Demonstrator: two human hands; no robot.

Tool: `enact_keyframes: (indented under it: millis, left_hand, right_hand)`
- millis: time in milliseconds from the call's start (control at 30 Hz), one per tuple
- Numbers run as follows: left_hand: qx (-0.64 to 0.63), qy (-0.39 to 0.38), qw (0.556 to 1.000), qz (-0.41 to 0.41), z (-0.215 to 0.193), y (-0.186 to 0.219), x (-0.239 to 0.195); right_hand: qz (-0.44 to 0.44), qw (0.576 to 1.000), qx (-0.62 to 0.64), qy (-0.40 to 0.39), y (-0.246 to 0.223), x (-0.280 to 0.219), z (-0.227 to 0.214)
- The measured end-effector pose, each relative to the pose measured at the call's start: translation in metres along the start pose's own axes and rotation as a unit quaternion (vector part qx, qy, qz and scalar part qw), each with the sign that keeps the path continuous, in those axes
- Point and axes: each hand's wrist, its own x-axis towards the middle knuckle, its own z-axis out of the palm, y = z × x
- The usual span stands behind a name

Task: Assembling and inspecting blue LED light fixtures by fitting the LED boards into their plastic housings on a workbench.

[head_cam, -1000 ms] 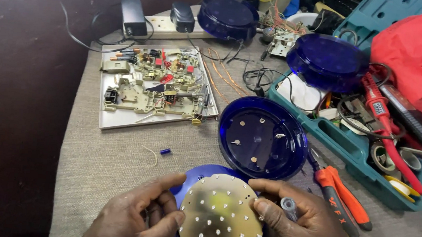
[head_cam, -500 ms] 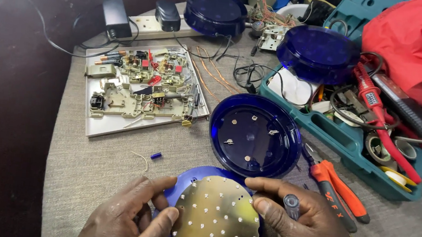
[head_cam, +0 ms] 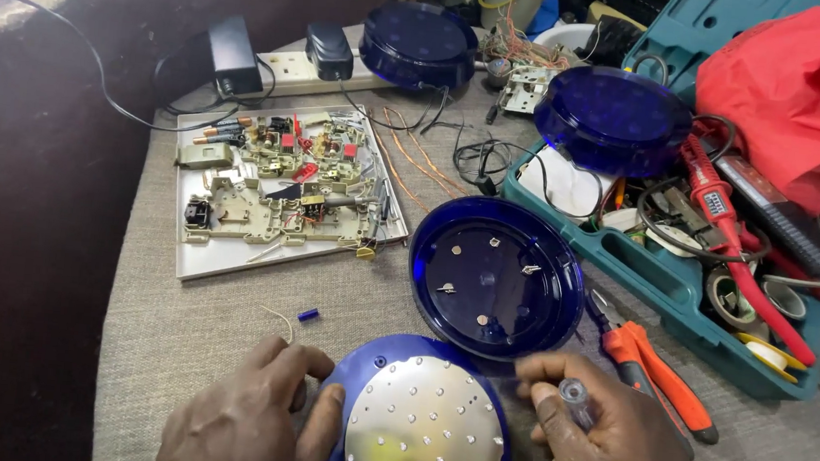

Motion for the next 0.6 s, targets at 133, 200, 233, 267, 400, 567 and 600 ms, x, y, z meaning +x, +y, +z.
enact_keyframes:
  millis: [133,200,233,267,400,567,600]
  left_hand:
    - [-0.011,-0.06,0.997,-0.044,-0.022,0.017,-0.004]
    - [-0.02,-0.055,0.996,-0.065,-0.021,0.02,-0.004]
    - [-0.02,-0.054,0.996,-0.066,-0.021,0.019,-0.003]
    - [-0.03,-0.046,0.997,-0.057,-0.02,0.019,-0.003]
    - [-0.089,-0.06,0.988,-0.11,-0.037,0.027,-0.011]
    - [-0.294,-0.134,0.945,-0.044,-0.021,0.005,-0.007]
    - [-0.391,-0.153,0.906,-0.052,-0.015,0.003,-0.006]
  right_hand:
    - [0.007,1.0,0.025,0.015,0.009,0.001,0.002]
    - [0.009,0.999,0.037,0.021,0.014,0.002,0.004]
    - [0.011,0.999,0.043,0.023,0.018,0.001,0.005]
    - [0.015,0.998,0.049,0.026,0.022,-0.001,0.006]
    - [0.039,0.995,0.091,0.013,0.02,-0.009,0.001]
    - [0.062,0.983,0.17,-0.023,0.027,-0.009,-0.002]
    - [0.055,0.978,0.201,-0.03,0.034,-0.005,-0.001]
